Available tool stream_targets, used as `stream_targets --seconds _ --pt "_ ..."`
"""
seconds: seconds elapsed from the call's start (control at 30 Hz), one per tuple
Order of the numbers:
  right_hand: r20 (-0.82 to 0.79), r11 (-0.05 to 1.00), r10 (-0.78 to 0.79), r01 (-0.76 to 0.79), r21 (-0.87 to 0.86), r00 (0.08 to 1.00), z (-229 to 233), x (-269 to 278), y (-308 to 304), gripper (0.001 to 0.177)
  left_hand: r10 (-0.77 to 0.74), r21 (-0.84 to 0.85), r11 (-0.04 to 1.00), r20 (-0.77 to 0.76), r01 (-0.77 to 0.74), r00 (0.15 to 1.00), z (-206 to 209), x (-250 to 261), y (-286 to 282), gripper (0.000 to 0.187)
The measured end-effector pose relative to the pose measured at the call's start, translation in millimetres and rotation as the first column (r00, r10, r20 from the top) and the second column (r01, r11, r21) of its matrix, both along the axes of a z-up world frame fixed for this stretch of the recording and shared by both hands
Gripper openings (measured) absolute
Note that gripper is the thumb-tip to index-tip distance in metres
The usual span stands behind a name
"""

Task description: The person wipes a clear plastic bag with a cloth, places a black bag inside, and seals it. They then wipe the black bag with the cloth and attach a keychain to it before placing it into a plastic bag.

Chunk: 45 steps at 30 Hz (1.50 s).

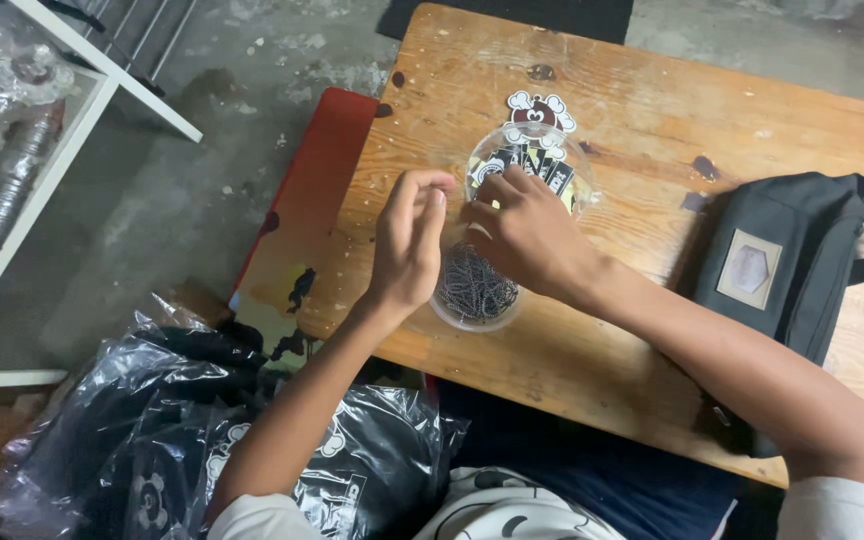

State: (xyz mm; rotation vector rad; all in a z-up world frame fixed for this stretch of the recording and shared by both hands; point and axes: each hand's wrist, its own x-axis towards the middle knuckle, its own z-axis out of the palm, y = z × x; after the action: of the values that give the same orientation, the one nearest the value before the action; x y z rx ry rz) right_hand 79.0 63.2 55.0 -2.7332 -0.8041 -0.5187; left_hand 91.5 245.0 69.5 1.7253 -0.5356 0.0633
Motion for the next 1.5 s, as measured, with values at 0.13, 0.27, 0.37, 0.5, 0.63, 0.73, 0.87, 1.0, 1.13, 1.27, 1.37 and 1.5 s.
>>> stream_targets --seconds 0.13,0.27,0.37,0.5,0.63,0.73,0.87,1.0,1.13,1.27,1.37,1.5 --pt "-0.024 0.992 0.032 -0.028 0.126 0.999 13 0 -7 0.006 -0.024 -0.026 0.999 -0.021 0.024 0.999 1 6 0 0.038" --pt "-0.372 0.836 0.241 0.003 0.548 0.896 78 -8 -18 0.005 -0.061 -0.036 0.997 0.052 0.063 0.997 4 4 -6 0.036" --pt "-0.456 0.592 0.430 0.138 0.794 0.779 102 -5 -38 0.007 -0.098 -0.045 0.993 0.149 0.106 0.984 12 2 -11 0.033" --pt "-0.269 0.124 0.523 0.240 0.963 0.809 110 6 -60 0.015 -0.178 0.058 0.984 0.241 0.169 0.954 12 5 -14 0.029" --pt "-0.372 0.057 0.456 0.391 0.919 0.808 103 26 -70 0.022 -0.223 0.144 0.972 0.326 0.185 0.919 9 8 -20 0.033" --pt "-0.503 0.090 0.450 0.523 0.848 0.738 95 41 -73 0.012 -0.255 0.192 0.961 0.352 0.197 0.900 8 11 -26 0.031" --pt "-0.713 0.390 0.208 0.612 0.689 0.670 74 70 -83 0.005 -0.285 0.237 0.948 0.339 0.211 0.897 9 19 -37 0.027" --pt "-0.611 0.817 -0.219 0.485 0.312 0.761 16 114 -120 0.025 -0.326 0.247 0.936 0.335 0.252 0.884 10 26 -51 0.022" --pt "-0.432 0.936 -0.330 0.351 -0.033 0.839 -27 137 -138 0.064 -0.350 0.275 0.923 0.310 0.269 0.884 7 31 -59 0.023" --pt "-0.460 0.939 -0.332 0.335 -0.077 0.823 -29 124 -133 0.052 -0.328 0.245 0.933 0.272 0.265 0.904 6 33 -60 0.022" --pt "-0.485 0.929 -0.326 0.371 -0.005 0.811 -37 130 -145 0.050 -0.314 0.238 0.938 0.271 0.253 0.910 17 28 -61 0.021" --pt "-0.521 0.814 -0.177 0.422 0.399 0.835 -42 129 -170 0.019 -0.260 0.150 0.963 0.321 0.222 0.911 34 14 -66 0.016"
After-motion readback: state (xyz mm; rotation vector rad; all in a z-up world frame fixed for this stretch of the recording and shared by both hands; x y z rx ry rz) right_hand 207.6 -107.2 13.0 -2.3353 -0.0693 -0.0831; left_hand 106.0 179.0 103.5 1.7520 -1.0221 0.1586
